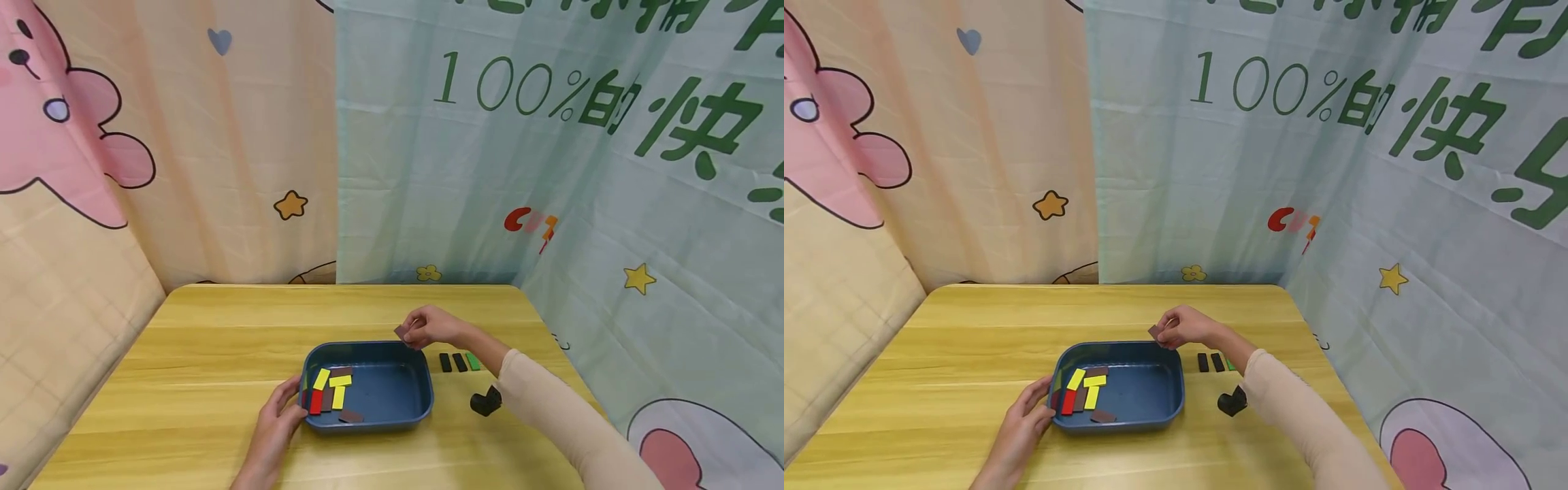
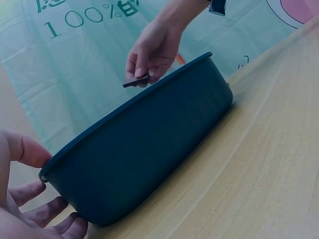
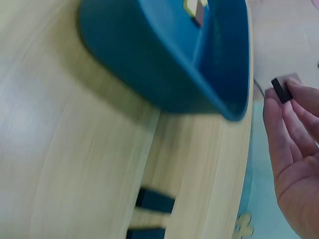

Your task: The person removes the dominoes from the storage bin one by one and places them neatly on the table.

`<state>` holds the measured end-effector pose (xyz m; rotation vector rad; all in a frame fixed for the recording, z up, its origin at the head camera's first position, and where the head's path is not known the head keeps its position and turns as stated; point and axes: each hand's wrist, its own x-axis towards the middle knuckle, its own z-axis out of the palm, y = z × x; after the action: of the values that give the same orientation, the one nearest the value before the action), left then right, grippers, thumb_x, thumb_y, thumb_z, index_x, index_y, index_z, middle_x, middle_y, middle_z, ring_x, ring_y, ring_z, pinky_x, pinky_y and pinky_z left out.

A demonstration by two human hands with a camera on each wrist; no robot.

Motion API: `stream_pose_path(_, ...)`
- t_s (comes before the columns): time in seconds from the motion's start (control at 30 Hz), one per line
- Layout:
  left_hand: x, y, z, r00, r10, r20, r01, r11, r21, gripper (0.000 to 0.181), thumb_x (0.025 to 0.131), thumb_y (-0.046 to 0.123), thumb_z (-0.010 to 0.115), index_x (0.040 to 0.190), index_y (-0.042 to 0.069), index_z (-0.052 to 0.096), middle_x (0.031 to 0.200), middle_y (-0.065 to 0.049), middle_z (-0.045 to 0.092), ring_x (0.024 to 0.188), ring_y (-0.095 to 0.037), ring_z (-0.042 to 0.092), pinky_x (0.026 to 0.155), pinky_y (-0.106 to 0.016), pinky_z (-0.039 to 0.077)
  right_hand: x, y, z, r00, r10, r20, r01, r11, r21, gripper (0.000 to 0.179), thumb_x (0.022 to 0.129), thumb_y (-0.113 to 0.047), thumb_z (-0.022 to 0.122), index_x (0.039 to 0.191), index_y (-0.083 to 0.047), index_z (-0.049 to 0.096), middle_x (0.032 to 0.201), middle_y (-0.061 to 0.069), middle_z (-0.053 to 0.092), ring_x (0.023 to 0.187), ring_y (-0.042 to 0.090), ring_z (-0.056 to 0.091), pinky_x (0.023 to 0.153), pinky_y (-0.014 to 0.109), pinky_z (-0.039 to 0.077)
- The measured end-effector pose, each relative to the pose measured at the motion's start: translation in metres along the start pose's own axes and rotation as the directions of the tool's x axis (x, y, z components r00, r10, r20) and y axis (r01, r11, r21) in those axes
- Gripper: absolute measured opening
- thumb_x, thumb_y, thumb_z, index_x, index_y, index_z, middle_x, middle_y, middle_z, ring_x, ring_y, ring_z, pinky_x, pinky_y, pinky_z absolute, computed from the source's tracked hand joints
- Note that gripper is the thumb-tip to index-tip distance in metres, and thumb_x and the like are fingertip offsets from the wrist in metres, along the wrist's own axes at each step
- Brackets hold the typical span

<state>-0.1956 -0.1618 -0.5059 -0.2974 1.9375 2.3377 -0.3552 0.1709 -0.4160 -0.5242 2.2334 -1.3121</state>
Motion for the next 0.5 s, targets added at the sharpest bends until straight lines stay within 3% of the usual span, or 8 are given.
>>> stream_pose_path(0.23,0.000,0.001,-0.001,1.000,0.000,-0.001,0.000,1.000,-0.009,0.067,0.093,-0.004,0.051,0.158,0.002,0.033,0.160,-0.024,0.031,0.136,-0.035,0.039,0.089,-0.015,0.047,-0.016,0.029,-0.025,0.998,0.018,-0.066,-0.017,1.000,0.020,0.020,0.099,-0.003,0.066,0.116,0.008,0.065,0.104,0.017,0.070,0.095,0.039,0.070,0.087,0.053,0.057)
stream_pose_path(0.5,-0.001,0.002,0.001,1.000,-0.013,0.004,0.013,1.000,-0.006,0.066,0.095,-0.002,0.050,0.158,0.003,0.033,0.161,-0.023,0.030,0.137,-0.037,0.039,0.088,-0.014,0.046,-0.038,0.060,-0.041,0.981,0.066,-0.185,-0.044,0.992,0.116,0.023,0.099,-0.002,0.065,0.117,0.011,0.062,0.105,0.021,0.068,0.092,0.033,0.070,0.085,0.051,0.058)
